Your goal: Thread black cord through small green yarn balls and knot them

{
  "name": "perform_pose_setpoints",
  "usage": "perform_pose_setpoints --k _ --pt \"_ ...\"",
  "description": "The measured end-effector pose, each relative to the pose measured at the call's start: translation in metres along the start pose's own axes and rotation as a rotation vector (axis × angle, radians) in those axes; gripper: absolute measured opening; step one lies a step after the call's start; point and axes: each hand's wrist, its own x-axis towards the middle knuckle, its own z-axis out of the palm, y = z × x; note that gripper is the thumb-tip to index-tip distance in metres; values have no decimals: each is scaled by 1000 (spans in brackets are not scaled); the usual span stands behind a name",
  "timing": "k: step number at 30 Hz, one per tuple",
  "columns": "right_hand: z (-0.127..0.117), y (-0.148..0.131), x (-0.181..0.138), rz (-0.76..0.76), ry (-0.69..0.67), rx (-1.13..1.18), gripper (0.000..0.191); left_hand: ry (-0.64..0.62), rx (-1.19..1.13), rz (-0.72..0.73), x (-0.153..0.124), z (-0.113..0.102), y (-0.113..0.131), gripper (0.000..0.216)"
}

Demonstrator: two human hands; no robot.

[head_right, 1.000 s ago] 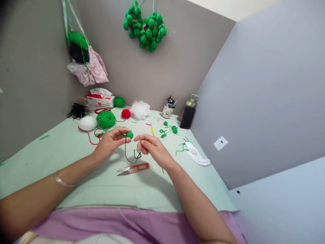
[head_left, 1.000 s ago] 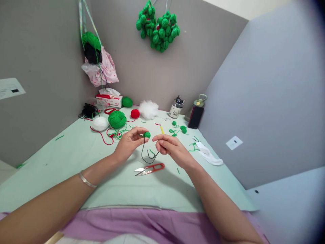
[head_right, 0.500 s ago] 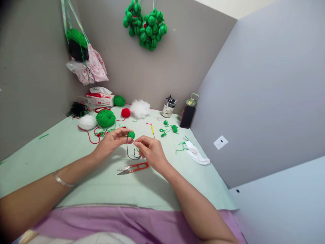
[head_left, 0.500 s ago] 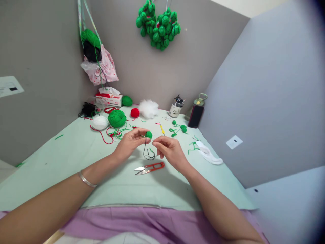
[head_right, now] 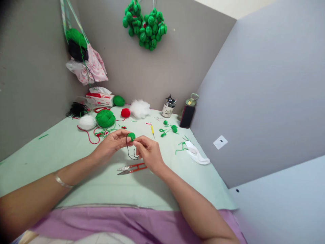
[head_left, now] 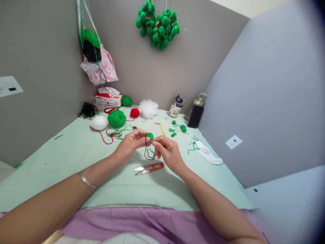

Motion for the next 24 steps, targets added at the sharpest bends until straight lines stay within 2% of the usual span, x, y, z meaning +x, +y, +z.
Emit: perform_pose_setpoints --k 5,11,16,21,24 --pt "7 8 0 -38 53 50 19 -27 -3 7 -3 3 -1 22" --pt "9 8 4 74 57 179 23 -6 107 91 -5 3 -2 23" --pt "1 12 11 49 45 79 28 21 164 145 -5 3 -2 26" --pt "-2 10 14 183 -68 220 30 66 259 226 -3 1 -3 26" --pt "-1 8 13 193 -109 321 31 41 272 267 -2 -2 -6 26"
